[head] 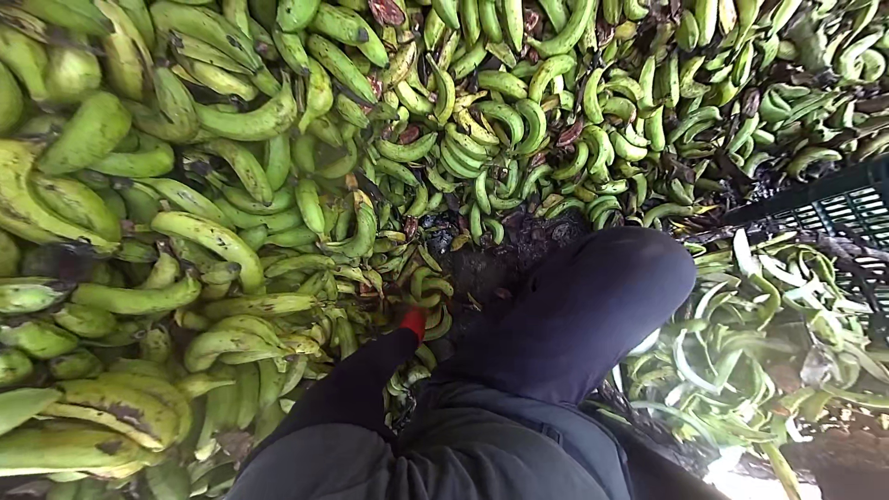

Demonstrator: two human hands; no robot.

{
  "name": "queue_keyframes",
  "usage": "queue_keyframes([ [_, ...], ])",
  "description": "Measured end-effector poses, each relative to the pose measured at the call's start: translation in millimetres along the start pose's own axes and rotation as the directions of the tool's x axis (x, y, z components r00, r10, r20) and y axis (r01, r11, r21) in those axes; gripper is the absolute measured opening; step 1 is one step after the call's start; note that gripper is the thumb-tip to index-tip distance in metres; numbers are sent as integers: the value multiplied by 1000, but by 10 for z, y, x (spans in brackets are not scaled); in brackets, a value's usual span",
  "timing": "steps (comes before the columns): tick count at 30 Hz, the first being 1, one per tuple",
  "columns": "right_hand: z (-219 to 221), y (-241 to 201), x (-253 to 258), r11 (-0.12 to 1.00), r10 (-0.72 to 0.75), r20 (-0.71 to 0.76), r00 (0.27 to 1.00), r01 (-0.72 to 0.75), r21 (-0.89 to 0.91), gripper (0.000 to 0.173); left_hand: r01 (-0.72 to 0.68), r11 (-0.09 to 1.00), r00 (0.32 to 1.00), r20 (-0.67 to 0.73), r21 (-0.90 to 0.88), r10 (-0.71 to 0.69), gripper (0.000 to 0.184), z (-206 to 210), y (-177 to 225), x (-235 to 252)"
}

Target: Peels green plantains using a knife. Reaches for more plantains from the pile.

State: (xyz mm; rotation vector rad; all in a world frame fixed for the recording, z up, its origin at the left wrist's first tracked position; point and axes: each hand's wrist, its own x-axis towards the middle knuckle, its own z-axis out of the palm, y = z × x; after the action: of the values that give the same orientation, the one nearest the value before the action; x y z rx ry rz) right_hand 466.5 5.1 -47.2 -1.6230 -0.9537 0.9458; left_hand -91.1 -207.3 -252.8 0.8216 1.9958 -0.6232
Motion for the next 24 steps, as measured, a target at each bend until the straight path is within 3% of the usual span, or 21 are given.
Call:
queue_keyframes([
  [1, 370, -183, -118, 994, 105, -309, 945, -110, 1, 49, -58, 996, 998, -6, 74, 58, 39, 16, -60, 37],
  [2, 124, -113, -25, 999, 31, -44, 999, -30, 25, 50, -124, 977, 992, 7, 174, 124, 36, -31, -87, 32],
  [3, 50, -61, 92, 988, -18, 24, 1000, 15, 154, 51, -206, 943, 978, 41, 261, 202, 34, -129, -92, -17],
  [5, 46, -56, 241, 956, 10, 39, 999, -21, 292, 51, -350, 876, 936, 83, 332, 342, 40, -388, -42, -190],
  [7, 116, -224, 271, 974, 51, 34, 998, -58, 221, 52, -382, 870, 919, 31, 311, 393, 52, -744, 100, -451],
  [11, 167, -570, 319, 999, 24, 55, 998, -26, 33, 55, -358, 905, 875, -256, 230, 411, 59, -1641, 506, -1069],
  [14, 152, -605, 433, 977, 56, 119, 991, -79, 200, 67, -447, 866, 693, -525, 226, 495, 48, -2276, 926, -1434],
  [17, 85, -610, 350, 984, 64, 200, 978, -95, 149, 49, -546, 785, 471, -668, 292, 576, 45, -2787, 1524, -1807],
  [19, 107, -677, 267, 991, 11, 259, 966, -45, 124, 47, -648, 704, 327, -728, 292, 603, 47, -3009, 1985, -2148],
  [21, 179, -763, 219, 995, -20, 277, 961, -8, 99, 49, -821, 525, 185, -763, 226, 619, 63, -3111, 2449, -2454],
  [24, 252, -675, 242, 993, -53, 280, 959, 21, 115, 43, -995, 81, 16, -743, 52, 669, 86, -3043, 3174, -2769],
])
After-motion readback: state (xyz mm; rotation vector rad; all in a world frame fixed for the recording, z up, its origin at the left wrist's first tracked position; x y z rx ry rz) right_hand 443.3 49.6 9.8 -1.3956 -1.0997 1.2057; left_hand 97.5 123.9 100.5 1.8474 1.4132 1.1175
